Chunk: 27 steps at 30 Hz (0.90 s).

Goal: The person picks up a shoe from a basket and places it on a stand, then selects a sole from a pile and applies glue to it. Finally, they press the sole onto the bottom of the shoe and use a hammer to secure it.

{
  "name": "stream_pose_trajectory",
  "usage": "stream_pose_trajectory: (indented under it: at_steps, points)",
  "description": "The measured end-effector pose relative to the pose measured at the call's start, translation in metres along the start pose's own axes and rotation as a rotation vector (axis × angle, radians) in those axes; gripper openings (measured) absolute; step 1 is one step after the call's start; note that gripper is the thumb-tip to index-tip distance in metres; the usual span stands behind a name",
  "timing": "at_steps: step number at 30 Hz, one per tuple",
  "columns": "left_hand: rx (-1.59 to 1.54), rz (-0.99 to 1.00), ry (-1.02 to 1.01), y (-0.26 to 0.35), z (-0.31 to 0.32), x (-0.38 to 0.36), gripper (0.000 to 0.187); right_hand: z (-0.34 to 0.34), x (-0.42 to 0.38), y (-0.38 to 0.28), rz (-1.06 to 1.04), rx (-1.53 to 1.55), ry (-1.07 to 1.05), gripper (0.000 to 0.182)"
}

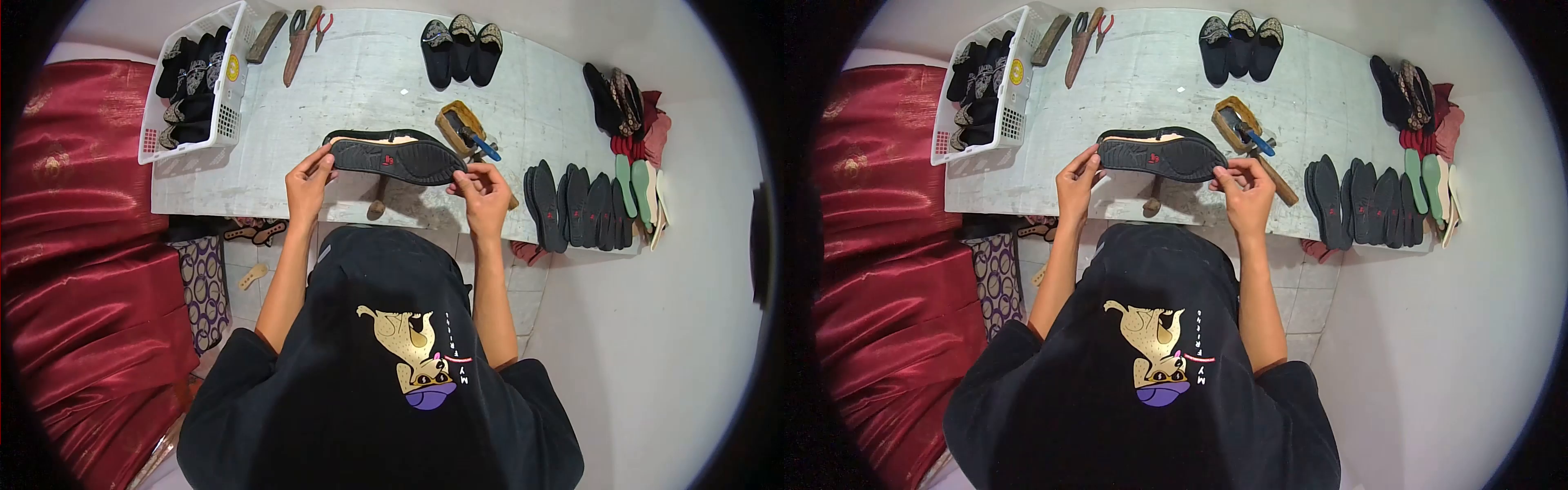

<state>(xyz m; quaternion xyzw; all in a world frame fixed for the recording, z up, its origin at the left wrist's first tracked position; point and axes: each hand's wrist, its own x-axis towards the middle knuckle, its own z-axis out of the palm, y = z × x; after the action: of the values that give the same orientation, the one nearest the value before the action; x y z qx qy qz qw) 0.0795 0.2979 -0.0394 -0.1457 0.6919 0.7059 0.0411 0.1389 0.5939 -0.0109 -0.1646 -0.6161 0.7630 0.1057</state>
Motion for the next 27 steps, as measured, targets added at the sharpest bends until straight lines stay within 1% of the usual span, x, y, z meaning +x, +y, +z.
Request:
stream_pose_trajectory:
  at_steps: [1, 2, 3, 5, 9, 11, 13, 16, 19, 22, 23, 24, 25, 26, 27]
  points:
    - [-0.001, -0.028, -0.027, 0.001, -0.003, 0.005, 0.039, 0.006, 0.002, 0.002, 0.019, 0.034, 0.016, 0.015]
    - [0.019, -0.008, -0.035, -0.001, -0.008, 0.012, 0.043, 0.009, 0.003, 0.002, 0.034, 0.029, 0.016, 0.015]
    - [0.015, -0.011, -0.032, 0.002, -0.010, 0.016, 0.043, 0.013, 0.005, 0.002, 0.035, 0.025, 0.012, 0.015]
    - [-0.005, -0.092, -0.038, 0.007, -0.016, 0.024, 0.040, 0.017, 0.010, 0.004, 0.109, 0.045, 0.046, 0.015]
    - [-0.027, -0.127, -0.070, -0.008, -0.028, 0.049, 0.038, 0.025, 0.022, 0.014, 0.144, -0.010, 0.055, 0.016]
    - [-0.040, -0.124, -0.066, -0.014, -0.030, 0.059, 0.034, 0.027, 0.026, 0.024, 0.143, -0.020, 0.063, 0.016]
    - [-0.036, -0.142, -0.081, -0.017, -0.032, 0.067, 0.034, 0.029, 0.031, 0.027, 0.137, -0.031, 0.066, 0.016]
    - [-0.012, -0.154, -0.114, -0.026, -0.034, 0.078, 0.035, 0.029, 0.037, 0.026, 0.182, -0.123, 0.099, 0.017]
    - [0.040, -0.154, -0.157, -0.032, -0.039, 0.081, 0.034, 0.032, 0.039, 0.022, 0.168, -0.223, 0.116, 0.021]
    - [0.086, -0.158, -0.197, -0.030, -0.041, 0.081, 0.034, 0.034, 0.038, 0.017, 0.109, -0.326, 0.084, 0.027]
    - [0.099, -0.159, -0.207, -0.029, -0.041, 0.081, 0.034, 0.033, 0.037, 0.017, 0.108, -0.328, 0.091, 0.027]
    - [0.099, -0.158, -0.212, -0.029, -0.041, 0.083, 0.034, 0.033, 0.037, 0.017, 0.095, -0.396, 0.092, 0.026]
    - [0.125, -0.113, -0.216, -0.030, -0.040, 0.084, 0.034, 0.033, 0.037, 0.017, 0.084, -0.464, 0.092, 0.025]
    - [0.150, -0.070, -0.217, -0.031, -0.039, 0.084, 0.035, 0.033, 0.036, 0.017, 0.085, -0.467, 0.095, 0.025]
    - [0.148, -0.073, -0.218, -0.033, -0.039, 0.084, 0.035, 0.032, 0.036, 0.017, 0.080, -0.502, 0.099, 0.024]
